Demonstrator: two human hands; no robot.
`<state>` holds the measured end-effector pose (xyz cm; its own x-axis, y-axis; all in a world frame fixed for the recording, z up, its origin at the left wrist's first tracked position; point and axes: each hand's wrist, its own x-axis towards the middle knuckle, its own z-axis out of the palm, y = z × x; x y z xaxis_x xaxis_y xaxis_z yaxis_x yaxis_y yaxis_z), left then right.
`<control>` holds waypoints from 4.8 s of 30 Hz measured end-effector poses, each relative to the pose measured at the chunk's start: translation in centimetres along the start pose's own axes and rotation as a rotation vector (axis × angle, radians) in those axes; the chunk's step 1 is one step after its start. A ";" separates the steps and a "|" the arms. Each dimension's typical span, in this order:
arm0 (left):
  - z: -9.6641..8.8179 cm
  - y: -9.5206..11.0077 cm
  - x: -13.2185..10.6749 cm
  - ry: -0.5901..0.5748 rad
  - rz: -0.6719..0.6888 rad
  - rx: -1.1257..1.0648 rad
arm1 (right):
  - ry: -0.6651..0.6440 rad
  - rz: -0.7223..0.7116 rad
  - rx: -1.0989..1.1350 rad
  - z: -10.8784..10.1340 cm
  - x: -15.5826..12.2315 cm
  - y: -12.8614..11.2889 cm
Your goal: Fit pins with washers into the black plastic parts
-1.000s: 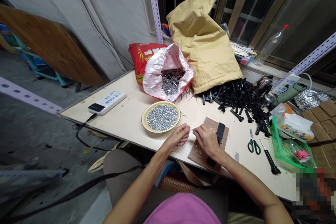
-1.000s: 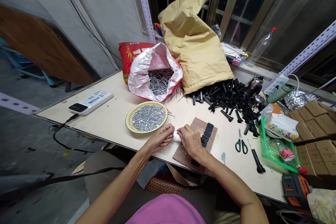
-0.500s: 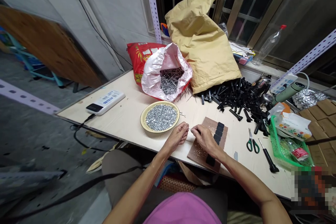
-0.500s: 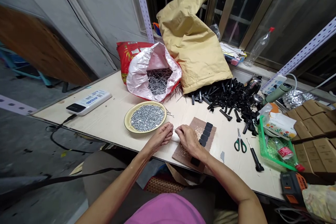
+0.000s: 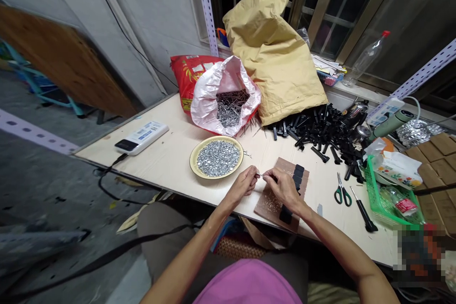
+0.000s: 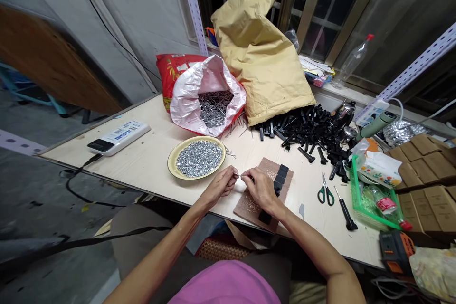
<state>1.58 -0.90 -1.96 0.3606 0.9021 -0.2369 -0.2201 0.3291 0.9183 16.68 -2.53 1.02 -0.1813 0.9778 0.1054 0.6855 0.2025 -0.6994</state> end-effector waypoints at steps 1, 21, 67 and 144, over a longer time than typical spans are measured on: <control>0.1 0.0 0.0 0.017 0.020 -0.015 | 0.016 -0.008 -0.016 -0.2 -0.3 0.0; 3.6 -0.8 0.4 0.350 0.208 0.046 | 0.211 -0.057 -0.357 0.8 -2.5 0.9; 2.4 -1.0 0.9 0.217 0.383 0.506 | 0.305 -0.257 -0.465 0.4 -2.8 2.3; 3.2 -6.4 1.1 0.044 0.606 1.036 | 0.195 -0.003 -0.608 -7.1 -5.1 10.1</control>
<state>6.32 -2.94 -7.10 0.4147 0.8481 0.3299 0.4979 -0.5149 0.6978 29.50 -5.06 -1.56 -0.0912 0.9577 0.2730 0.9733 0.1436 -0.1788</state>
